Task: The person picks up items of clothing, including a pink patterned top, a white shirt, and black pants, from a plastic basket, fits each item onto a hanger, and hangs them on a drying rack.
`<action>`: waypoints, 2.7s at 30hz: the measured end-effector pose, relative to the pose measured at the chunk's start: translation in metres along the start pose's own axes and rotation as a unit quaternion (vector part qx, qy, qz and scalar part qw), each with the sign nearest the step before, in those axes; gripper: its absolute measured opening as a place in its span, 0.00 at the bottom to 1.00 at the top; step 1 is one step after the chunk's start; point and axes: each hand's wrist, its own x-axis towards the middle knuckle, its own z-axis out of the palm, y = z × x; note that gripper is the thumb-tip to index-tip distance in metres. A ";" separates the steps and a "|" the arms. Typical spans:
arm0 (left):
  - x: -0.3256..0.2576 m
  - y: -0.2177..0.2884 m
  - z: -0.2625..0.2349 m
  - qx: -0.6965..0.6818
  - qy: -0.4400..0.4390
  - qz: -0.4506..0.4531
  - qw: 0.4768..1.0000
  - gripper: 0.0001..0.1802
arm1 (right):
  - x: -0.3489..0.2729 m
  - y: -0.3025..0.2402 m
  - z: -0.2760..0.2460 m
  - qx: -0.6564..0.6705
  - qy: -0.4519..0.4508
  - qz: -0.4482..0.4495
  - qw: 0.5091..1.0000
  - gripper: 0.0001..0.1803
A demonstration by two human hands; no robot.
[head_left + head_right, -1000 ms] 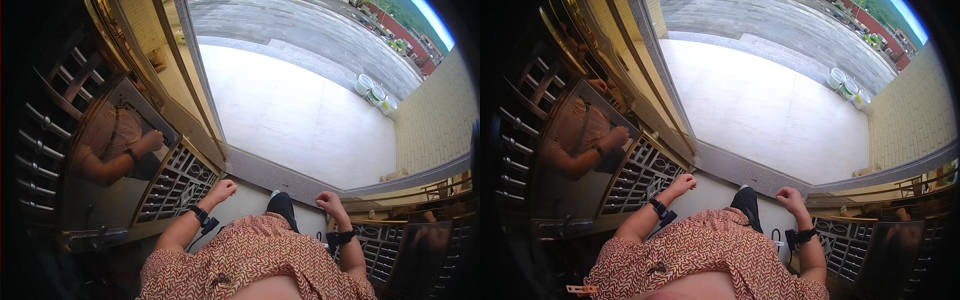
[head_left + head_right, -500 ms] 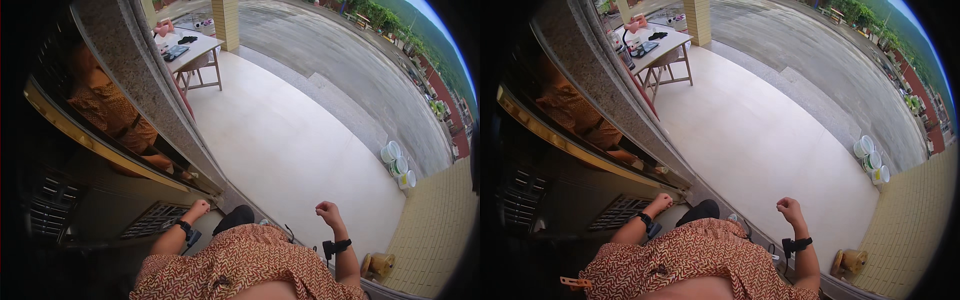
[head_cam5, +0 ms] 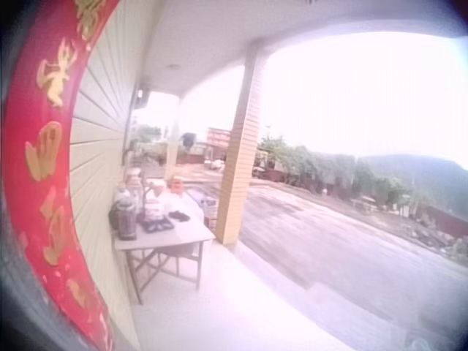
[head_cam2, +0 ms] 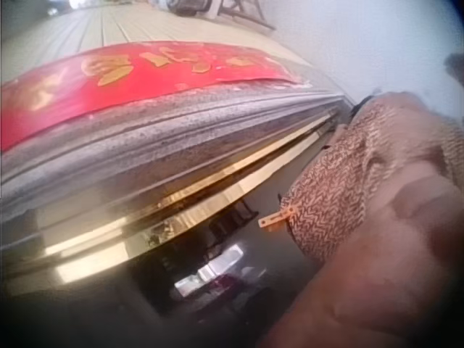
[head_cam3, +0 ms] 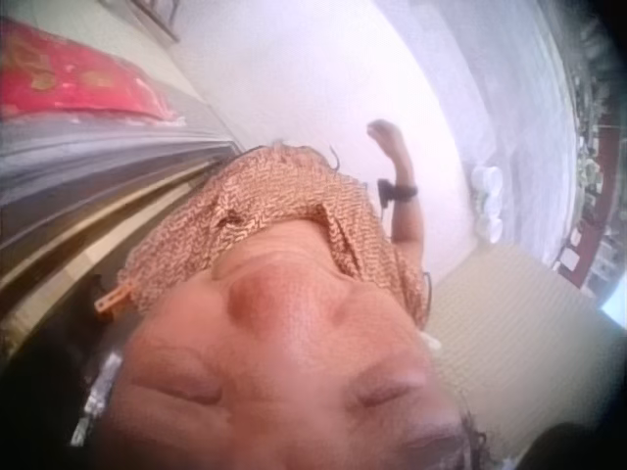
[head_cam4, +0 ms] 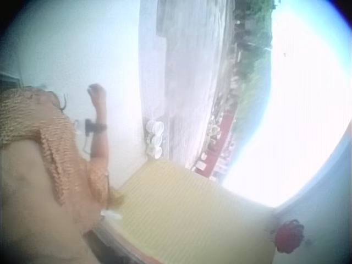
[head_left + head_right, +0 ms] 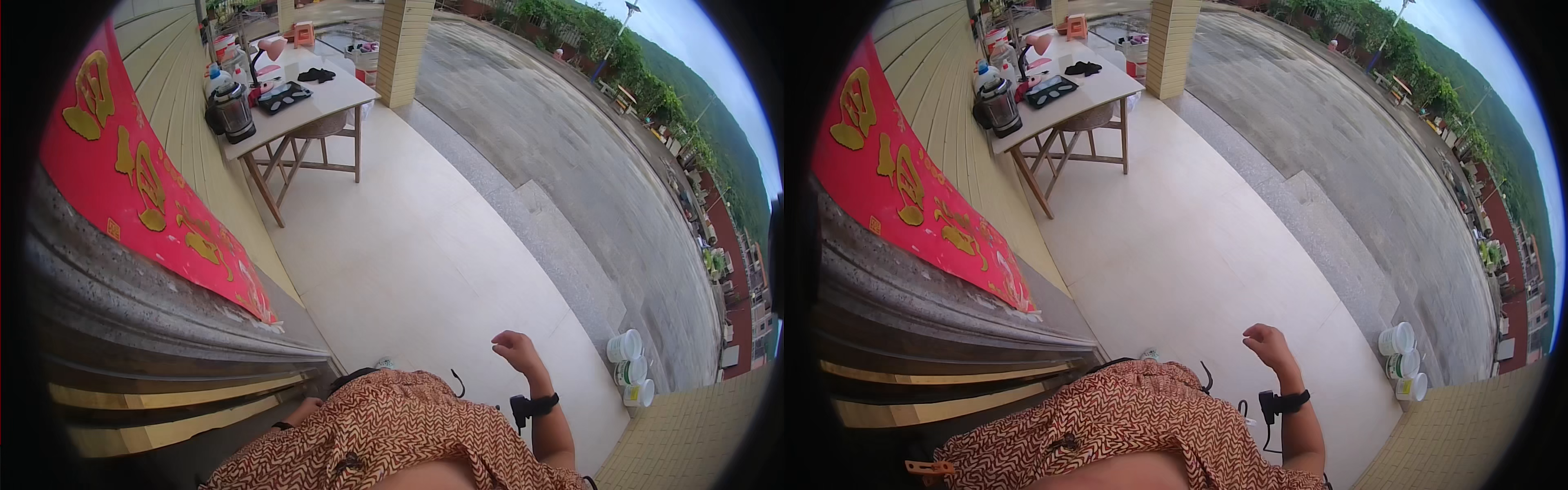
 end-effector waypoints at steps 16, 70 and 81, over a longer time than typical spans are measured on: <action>0.237 0.292 -0.159 -0.075 0.081 -0.166 0.980 0.18 | 0.451 -0.019 -0.169 -0.044 -0.107 -0.093 0.989 0.11; 0.929 0.762 -1.226 -0.332 0.383 0.037 0.861 0.07 | 1.924 -0.574 -0.198 -0.040 -0.250 -0.205 0.945 0.20; 1.034 0.772 -1.445 -0.358 0.380 0.028 0.852 0.11 | 2.192 -0.651 -0.148 -0.055 -0.151 -0.109 0.981 0.29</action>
